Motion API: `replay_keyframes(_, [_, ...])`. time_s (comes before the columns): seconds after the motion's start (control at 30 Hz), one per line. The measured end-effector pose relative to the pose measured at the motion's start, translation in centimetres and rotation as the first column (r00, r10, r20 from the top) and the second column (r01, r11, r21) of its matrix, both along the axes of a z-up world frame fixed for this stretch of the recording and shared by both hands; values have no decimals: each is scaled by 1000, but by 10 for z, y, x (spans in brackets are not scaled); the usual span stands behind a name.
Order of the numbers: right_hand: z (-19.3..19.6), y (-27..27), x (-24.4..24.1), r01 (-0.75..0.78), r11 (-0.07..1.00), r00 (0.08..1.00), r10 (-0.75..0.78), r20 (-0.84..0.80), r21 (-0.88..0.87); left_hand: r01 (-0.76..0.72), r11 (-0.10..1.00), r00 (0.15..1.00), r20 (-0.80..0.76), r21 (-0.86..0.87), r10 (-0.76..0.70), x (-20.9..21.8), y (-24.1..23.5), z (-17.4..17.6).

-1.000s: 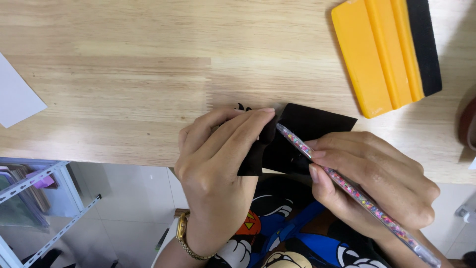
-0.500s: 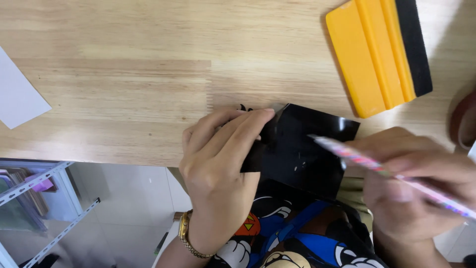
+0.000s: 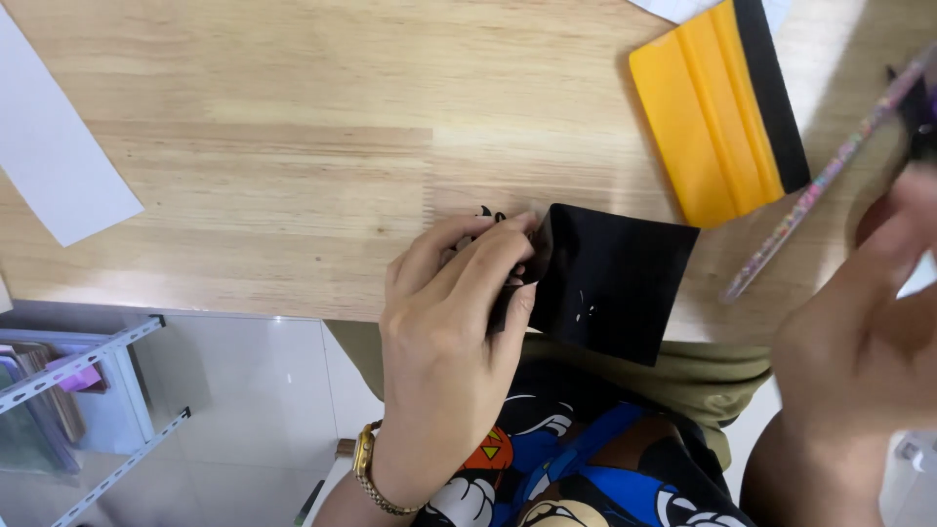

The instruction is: Peeling excess vinyl from a cut sticker design using a weeding tool

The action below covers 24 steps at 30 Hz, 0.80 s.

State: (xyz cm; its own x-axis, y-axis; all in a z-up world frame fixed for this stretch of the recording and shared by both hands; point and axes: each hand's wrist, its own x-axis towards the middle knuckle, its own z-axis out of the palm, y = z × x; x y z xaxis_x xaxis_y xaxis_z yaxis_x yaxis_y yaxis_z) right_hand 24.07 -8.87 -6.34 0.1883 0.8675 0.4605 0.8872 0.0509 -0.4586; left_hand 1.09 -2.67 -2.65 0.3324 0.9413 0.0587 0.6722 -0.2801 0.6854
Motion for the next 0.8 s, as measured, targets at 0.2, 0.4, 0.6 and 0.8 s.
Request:
replay_keyframes(0.2, [39,-12,-51,-368,930,889,357,-286,19,52,997,998,24,-59,-51,-2,5,10])
replay_keyframes(0.4, [46,8,-72,-536,814,820,437,-370,-226,62,992,994,102,-115,-50,-8,10,18])
replay_keyframes(0.6, [55,16,-74,-464,790,835,240,-495,-400,162,966,955,277,-203,-102,-20,15,24])
replay_keyframes(0.8, [46,14,-72,-382,844,791,88,-606,-376,138,961,927,372,-240,-40,-21,15,26])
